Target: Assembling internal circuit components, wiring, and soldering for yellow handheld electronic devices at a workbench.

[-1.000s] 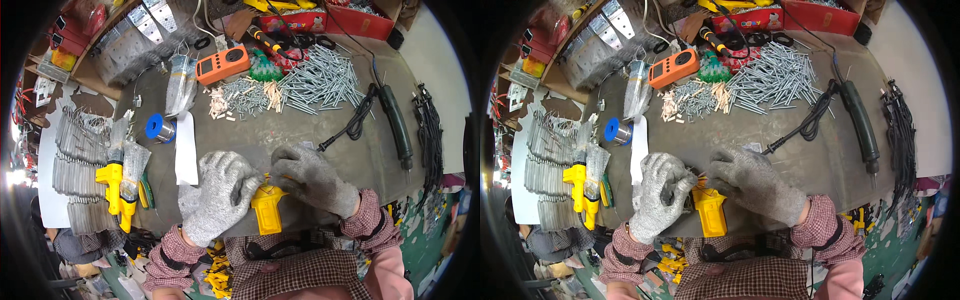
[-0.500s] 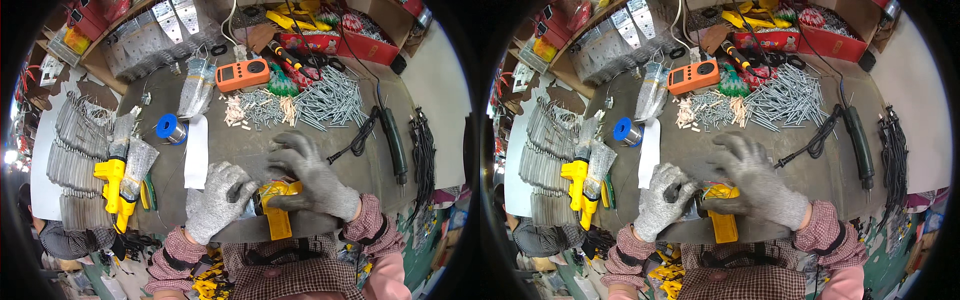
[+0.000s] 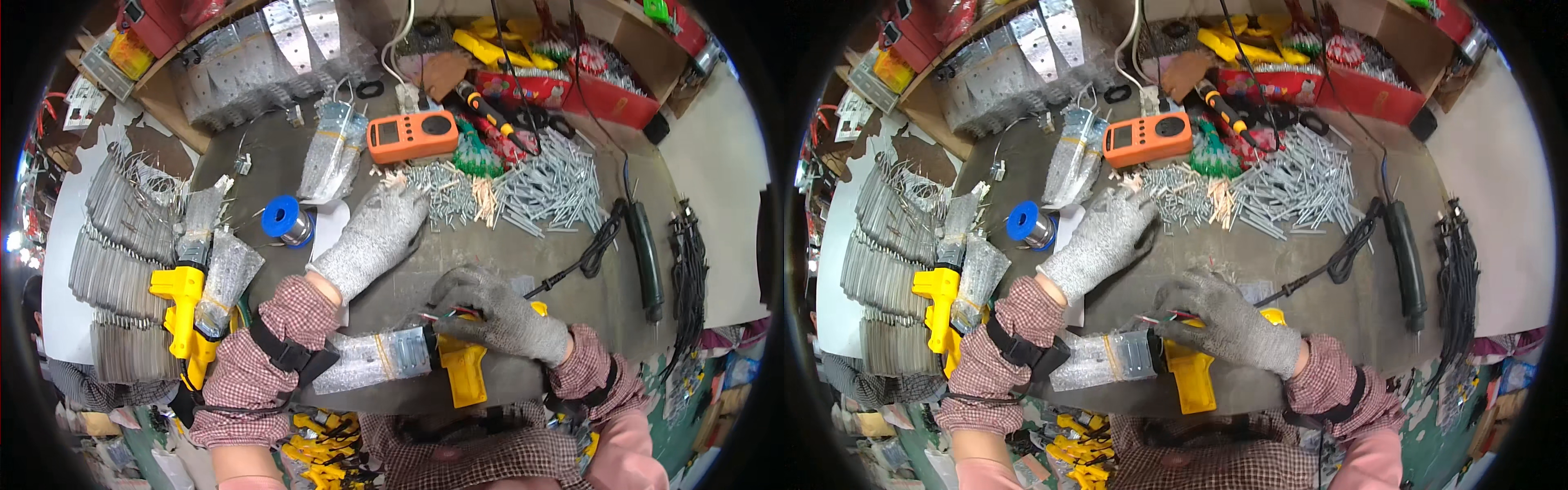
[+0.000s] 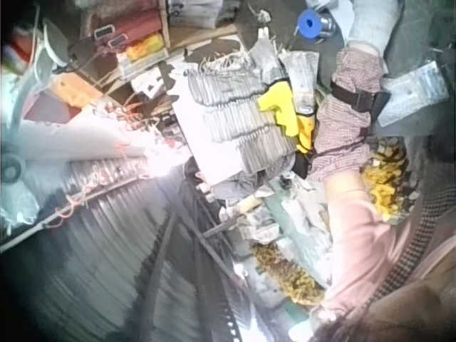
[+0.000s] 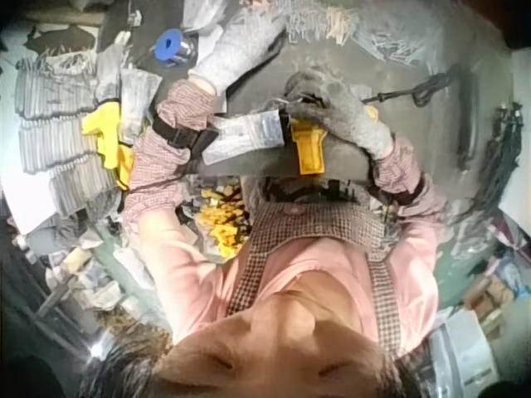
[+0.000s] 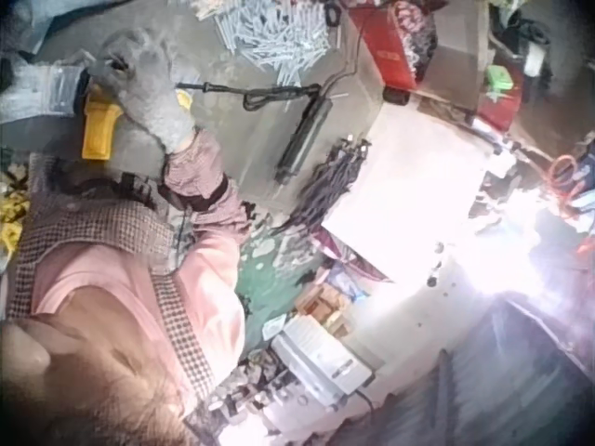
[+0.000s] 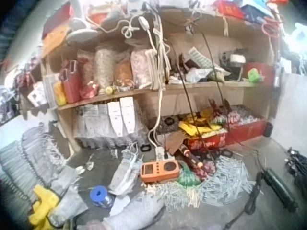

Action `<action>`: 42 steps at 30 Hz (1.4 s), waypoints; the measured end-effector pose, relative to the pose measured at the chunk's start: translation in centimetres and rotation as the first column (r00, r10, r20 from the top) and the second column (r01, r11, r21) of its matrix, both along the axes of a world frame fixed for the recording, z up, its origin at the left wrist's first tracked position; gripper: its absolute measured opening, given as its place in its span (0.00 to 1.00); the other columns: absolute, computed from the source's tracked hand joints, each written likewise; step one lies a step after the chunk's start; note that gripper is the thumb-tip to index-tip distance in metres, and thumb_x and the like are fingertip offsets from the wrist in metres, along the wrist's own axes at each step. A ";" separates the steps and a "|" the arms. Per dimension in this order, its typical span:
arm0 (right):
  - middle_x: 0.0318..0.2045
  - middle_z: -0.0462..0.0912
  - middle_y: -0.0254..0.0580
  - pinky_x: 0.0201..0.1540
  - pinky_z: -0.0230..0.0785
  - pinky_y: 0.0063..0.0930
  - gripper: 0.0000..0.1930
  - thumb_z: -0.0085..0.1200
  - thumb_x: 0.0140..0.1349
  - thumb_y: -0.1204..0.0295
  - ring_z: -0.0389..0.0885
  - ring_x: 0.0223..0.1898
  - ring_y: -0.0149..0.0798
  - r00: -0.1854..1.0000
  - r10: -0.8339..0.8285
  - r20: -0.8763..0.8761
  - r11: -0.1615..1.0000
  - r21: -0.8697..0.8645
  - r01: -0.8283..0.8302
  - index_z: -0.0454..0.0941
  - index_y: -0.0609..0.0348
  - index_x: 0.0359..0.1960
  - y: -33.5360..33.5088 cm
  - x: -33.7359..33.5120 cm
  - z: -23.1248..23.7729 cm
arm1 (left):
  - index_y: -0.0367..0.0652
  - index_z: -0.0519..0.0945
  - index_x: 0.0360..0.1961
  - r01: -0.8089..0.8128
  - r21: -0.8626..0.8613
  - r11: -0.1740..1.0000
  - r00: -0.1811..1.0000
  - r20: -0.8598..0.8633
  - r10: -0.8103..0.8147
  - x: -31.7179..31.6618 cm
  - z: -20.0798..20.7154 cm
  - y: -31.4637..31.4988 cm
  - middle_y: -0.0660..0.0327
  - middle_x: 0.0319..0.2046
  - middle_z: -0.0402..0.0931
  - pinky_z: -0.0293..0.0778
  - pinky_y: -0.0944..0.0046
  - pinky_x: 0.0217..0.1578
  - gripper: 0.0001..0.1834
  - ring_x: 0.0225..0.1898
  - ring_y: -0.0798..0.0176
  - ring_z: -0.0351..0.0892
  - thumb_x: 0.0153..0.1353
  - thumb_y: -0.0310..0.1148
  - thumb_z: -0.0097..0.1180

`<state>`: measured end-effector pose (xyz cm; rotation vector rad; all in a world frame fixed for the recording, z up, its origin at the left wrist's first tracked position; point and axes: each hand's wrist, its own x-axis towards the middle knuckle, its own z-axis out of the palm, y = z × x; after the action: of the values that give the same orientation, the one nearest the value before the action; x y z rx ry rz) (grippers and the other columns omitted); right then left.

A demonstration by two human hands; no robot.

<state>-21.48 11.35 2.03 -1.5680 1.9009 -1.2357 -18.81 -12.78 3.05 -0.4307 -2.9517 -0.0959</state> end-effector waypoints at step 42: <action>0.46 0.78 0.42 0.59 0.63 0.45 0.15 0.66 0.57 0.64 0.74 0.53 0.52 0.996 0.060 -0.066 0.991 0.125 -0.051 0.81 0.55 0.44 0.9 -1.2 1.1 | 0.37 0.84 0.47 -0.528 0.838 0.138 0.841 0.538 -0.046 10.8 1.6 5.4 0.55 0.42 0.82 0.76 0.62 0.49 0.12 0.46 0.62 0.82 0.61 0.23 0.65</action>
<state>-22.68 12.24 3.18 -1.6063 1.9232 -1.0325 -8.04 -7.38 4.68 0.3905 -2.4047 -2.1989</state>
